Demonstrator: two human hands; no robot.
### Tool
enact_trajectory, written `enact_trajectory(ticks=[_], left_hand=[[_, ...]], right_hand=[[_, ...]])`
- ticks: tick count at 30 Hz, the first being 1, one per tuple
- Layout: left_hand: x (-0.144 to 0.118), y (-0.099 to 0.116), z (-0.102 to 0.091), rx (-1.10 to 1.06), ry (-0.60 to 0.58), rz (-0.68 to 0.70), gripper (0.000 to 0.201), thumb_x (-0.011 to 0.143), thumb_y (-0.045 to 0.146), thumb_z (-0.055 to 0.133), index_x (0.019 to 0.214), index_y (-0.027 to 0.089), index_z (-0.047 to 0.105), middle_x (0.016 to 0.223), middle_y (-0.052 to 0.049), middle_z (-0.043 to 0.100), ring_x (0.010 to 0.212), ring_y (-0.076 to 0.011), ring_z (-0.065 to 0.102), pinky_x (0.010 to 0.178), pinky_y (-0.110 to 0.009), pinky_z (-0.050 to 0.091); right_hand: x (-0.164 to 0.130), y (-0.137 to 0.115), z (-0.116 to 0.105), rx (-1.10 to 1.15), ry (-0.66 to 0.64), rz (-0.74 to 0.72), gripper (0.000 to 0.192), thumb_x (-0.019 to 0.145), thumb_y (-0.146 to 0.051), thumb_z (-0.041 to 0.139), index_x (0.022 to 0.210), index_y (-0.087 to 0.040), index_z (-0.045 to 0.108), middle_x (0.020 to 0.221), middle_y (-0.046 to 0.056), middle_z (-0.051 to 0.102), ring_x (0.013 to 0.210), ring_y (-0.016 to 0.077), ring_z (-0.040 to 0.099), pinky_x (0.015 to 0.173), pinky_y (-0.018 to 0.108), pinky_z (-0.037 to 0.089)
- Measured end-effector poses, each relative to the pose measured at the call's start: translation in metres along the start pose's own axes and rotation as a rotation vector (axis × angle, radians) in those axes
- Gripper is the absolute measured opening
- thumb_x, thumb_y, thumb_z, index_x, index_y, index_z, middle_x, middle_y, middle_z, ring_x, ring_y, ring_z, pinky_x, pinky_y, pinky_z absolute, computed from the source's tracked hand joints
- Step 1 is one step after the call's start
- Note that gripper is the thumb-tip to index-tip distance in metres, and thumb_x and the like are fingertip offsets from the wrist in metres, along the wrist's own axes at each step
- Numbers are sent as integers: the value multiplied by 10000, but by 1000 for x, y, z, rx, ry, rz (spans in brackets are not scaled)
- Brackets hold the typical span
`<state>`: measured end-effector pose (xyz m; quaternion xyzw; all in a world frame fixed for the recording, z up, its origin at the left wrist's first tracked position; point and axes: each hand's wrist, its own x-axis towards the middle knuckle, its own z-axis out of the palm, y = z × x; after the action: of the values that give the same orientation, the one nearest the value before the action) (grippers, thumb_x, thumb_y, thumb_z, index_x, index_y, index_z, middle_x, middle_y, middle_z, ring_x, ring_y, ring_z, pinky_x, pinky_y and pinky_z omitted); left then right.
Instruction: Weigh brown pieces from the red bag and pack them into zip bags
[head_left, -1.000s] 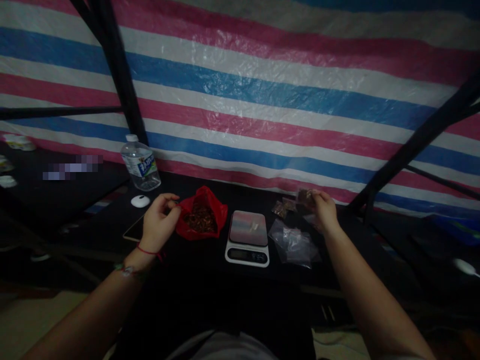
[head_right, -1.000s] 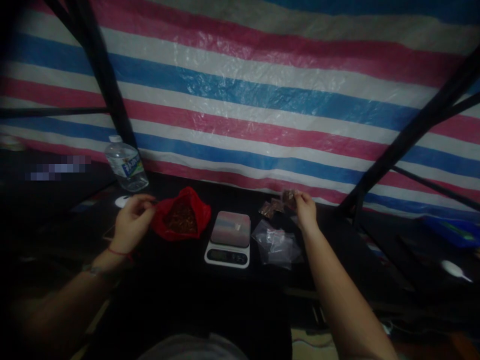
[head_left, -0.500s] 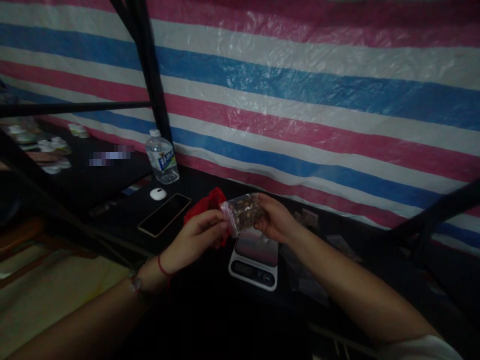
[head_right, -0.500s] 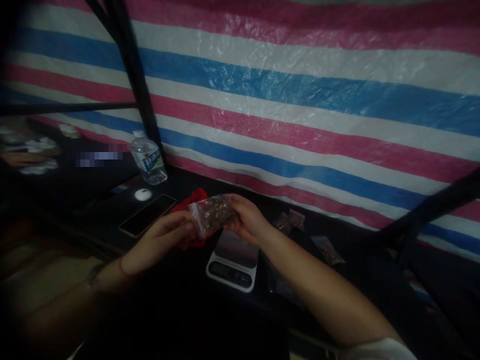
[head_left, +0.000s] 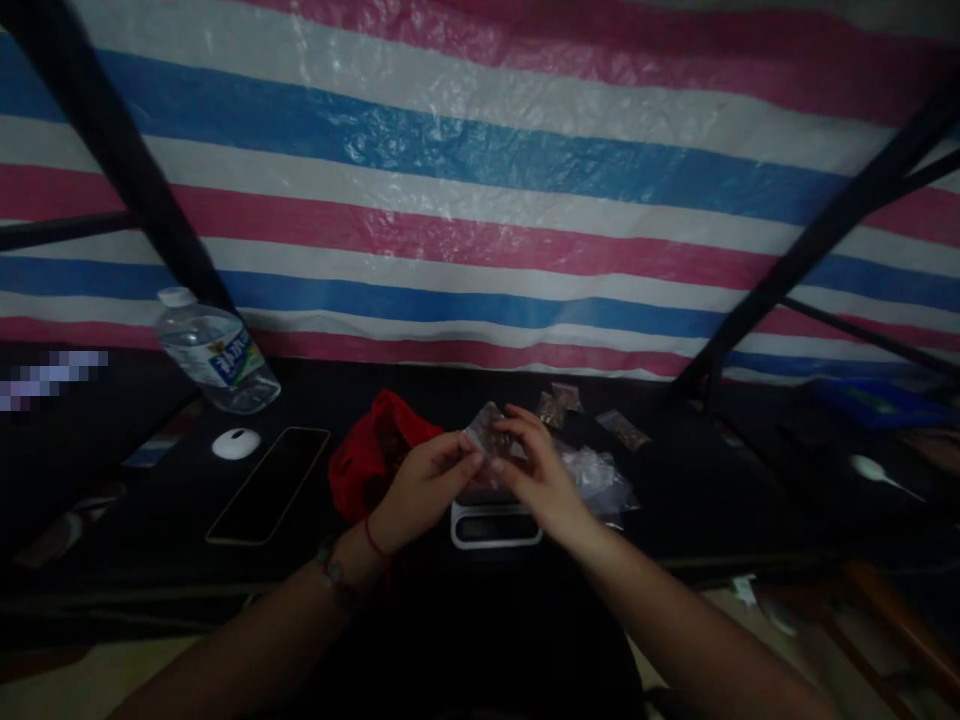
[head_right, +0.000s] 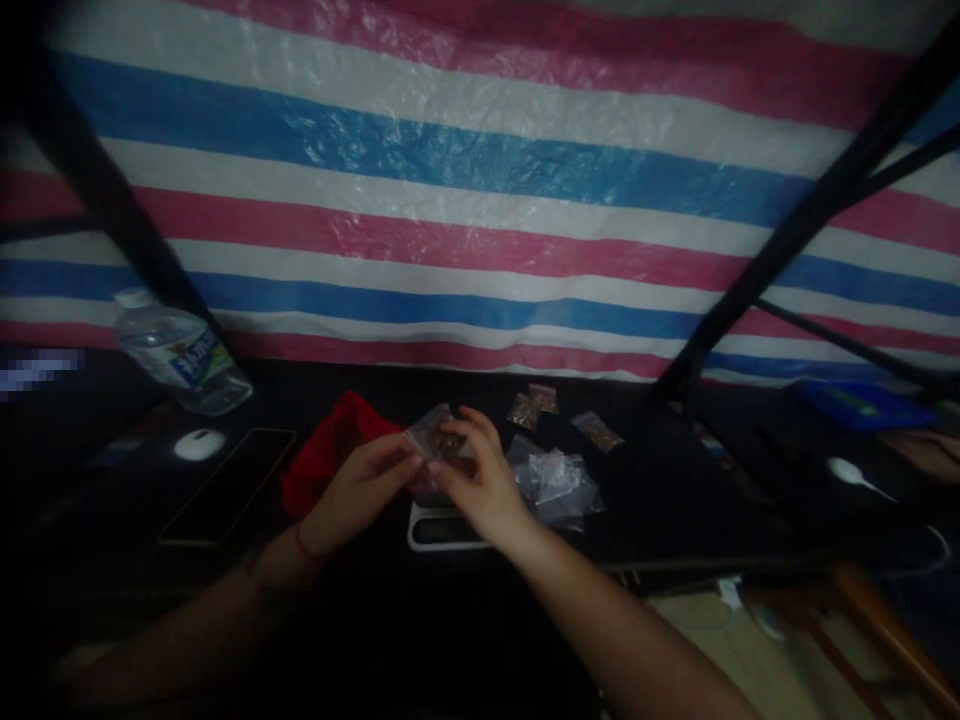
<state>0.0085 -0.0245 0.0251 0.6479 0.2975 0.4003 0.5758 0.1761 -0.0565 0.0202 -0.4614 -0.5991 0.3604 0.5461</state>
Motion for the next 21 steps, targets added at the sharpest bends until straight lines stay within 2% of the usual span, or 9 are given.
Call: enact_trajectory(ticks=[3, 5, 6, 9, 11, 14, 16, 21], left_hand=[[-3, -2, -3, 64, 0, 42, 171, 816, 301, 585, 778, 137, 613, 776, -25, 652, 730, -138, 603, 698, -242, 475], [-9, -4, -4, 99, 22, 60, 171, 833, 298, 568, 786, 139, 609, 778, -22, 652, 723, -133, 598, 688, -235, 472], [-13, -4, -5, 121, 41, 75, 177, 841, 301, 560, 784, 140, 606, 774, -18, 646, 718, -129, 592, 680, -230, 468], [-27, -5, -2, 216, 77, 138, 200, 846, 308, 561, 740, 143, 599, 729, -2, 615, 689, -114, 565, 654, -210, 449], [-38, -4, 2, 266, 79, 167, 210, 848, 307, 560, 723, 144, 602, 713, 2, 610, 681, -108, 561, 649, -203, 440], [-58, -1, 12, 281, 95, 165, 223, 856, 316, 545, 727, 142, 603, 707, -5, 621, 669, -110, 571, 639, -207, 444], [-72, 0, 19, 256, 115, 148, 232, 858, 329, 537, 732, 142, 589, 686, -4, 619, 642, -110, 574, 620, -213, 451], [-98, 1, 29, 233, 78, 130, 232, 851, 355, 536, 750, 148, 556, 652, 1, 615, 618, -112, 585, 609, -224, 462]], right_hand=[[-14, -7, 13, -263, 21, -120, 468, 684, -301, 738, 1133, -280, 607, 1432, 70, 339, 1306, 281, 359, 1019, 454, 393], [-20, -11, 19, -347, 34, -151, 443, 705, -276, 724, 1136, -282, 621, 1374, 75, 422, 1255, 262, 428, 1038, 447, 373], [-22, -13, 21, -363, 34, -157, 396, 726, -265, 705, 1116, -280, 637, 1302, 75, 493, 1196, 243, 486, 1013, 426, 403], [-31, -15, 23, -336, 34, -146, 274, 759, -249, 667, 1032, -256, 682, 1000, 56, 644, 927, 188, 618, 797, 325, 524], [-38, -14, 23, -279, 28, -101, 207, 753, -255, 669, 956, -227, 704, 880, 46, 675, 812, 174, 639, 683, 283, 532], [-52, -16, 24, -184, -8, -6, 135, 736, -275, 676, 835, -195, 721, 809, 42, 701, 745, 175, 654, 659, 279, 528], [-61, -19, 24, -143, -56, 22, 135, 735, -277, 668, 818, -186, 726, 785, 37, 711, 714, 171, 657, 659, 278, 521], [-79, -34, 17, -169, -235, -36, 137, 770, -258, 615, 783, -184, 730, 698, 13, 705, 629, 135, 633, 583, 225, 464]])
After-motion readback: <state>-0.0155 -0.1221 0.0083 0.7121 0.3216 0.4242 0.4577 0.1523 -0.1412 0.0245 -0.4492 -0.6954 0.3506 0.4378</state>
